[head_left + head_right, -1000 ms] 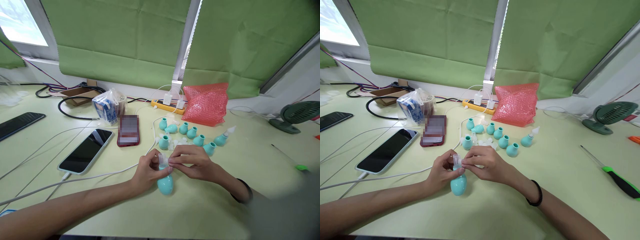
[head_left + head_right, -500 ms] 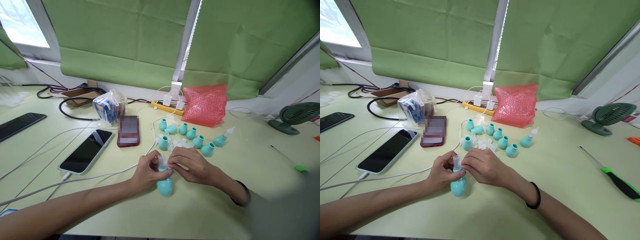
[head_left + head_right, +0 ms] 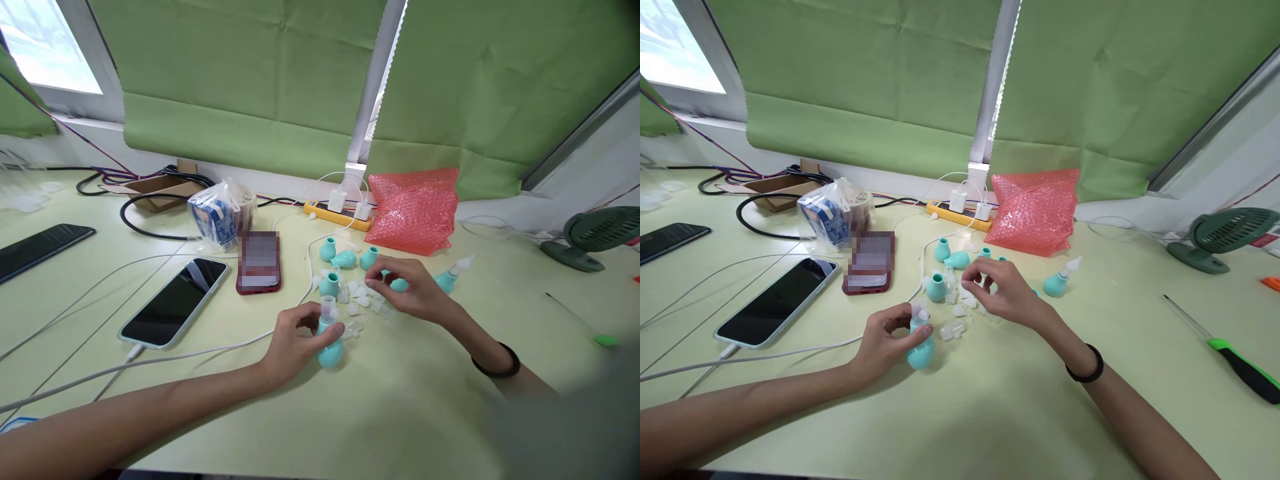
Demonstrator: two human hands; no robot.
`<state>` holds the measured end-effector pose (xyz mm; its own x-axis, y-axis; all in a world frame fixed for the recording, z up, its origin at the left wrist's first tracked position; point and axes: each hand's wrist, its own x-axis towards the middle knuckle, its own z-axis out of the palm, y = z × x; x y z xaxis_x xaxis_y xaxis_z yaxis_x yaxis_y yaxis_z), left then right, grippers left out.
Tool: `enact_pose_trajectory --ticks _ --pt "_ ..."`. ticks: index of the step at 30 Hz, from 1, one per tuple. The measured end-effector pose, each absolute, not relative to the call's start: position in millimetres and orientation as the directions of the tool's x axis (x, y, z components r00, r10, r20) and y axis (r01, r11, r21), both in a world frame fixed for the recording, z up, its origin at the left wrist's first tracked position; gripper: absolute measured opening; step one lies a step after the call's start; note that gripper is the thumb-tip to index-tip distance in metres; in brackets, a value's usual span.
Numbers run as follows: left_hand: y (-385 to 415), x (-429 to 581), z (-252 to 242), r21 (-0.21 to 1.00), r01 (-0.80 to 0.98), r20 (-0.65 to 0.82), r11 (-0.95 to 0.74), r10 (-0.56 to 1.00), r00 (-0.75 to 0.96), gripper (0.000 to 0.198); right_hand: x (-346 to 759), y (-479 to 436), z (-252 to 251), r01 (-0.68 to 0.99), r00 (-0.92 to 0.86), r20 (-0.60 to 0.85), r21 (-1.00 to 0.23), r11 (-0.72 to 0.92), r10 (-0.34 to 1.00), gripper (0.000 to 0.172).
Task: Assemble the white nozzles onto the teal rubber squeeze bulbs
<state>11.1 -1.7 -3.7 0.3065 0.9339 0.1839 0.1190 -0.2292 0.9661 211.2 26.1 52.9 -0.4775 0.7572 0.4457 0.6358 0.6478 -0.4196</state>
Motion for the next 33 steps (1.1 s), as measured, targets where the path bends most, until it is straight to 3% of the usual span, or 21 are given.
enact_pose_trajectory --ticks 3,5,8,11,14,16,18,22,27,30,33 --pt "-0.7 10.5 -3.4 0.922 0.213 0.250 -0.323 0.918 0.309 0.019 215.4 36.6 39.1 0.739 -0.538 0.369 -0.226 0.635 0.758 0.008" --pt "0.3 10.5 -3.0 0.880 0.274 0.298 -0.388 0.900 0.318 0.016 213.8 38.9 31.8 0.762 -0.532 0.366 -0.187 0.620 0.764 0.009" --pt "1.0 10.3 -2.9 0.845 0.304 0.326 -0.440 0.875 0.358 0.014 203.2 29.7 32.6 0.727 -0.426 0.418 -0.370 0.579 0.802 0.010" --pt "-0.6 9.7 -3.4 0.828 0.288 0.349 -0.481 0.844 0.408 0.015 185.0 9.7 39.9 0.607 -0.400 0.354 -0.589 0.534 0.845 0.018" --pt "-3.3 9.2 -3.9 0.823 0.276 0.329 -0.497 0.813 0.481 0.015 168.9 -6.7 38.2 0.630 -0.504 0.287 -0.522 0.575 0.814 0.020" --pt "-4.9 9.1 -4.2 0.820 0.300 0.281 -0.488 0.800 0.531 0.016 163.7 -10.7 31.0 0.664 -0.542 0.292 -0.426 0.615 0.788 0.023" --pt "-6.4 9.0 -4.7 0.800 0.344 0.254 -0.492 0.796 0.549 0.019 162.8 -10.7 23.4 0.651 -0.561 0.303 -0.413 0.637 0.770 0.024" --pt "-9.2 7.6 -5.8 0.716 0.334 0.371 -0.613 0.739 0.562 0.023 164.3 -11.2 19.7 0.556 -0.546 0.266 -0.594 0.581 0.795 0.029" --pt "-10.9 4.7 -7.1 0.599 0.263 0.542 -0.756 0.625 0.561 0.026 157.7 -14.7 23.3 0.423 -0.476 0.139 -0.830 0.365 0.868 0.033" --pt "-10.9 3.9 -8.0 0.592 0.183 0.583 -0.785 0.574 0.575 0.022 157.3 -8.1 21.4 0.346 -0.432 0.066 -0.909 0.233 0.899 0.031" --pt "-10.0 3.7 -7.7 0.590 0.027 0.629 -0.807 0.480 0.611 0.022 168.2 3.2 26.5 0.350 -0.224 0.133 -0.913 0.207 0.965 0.029"
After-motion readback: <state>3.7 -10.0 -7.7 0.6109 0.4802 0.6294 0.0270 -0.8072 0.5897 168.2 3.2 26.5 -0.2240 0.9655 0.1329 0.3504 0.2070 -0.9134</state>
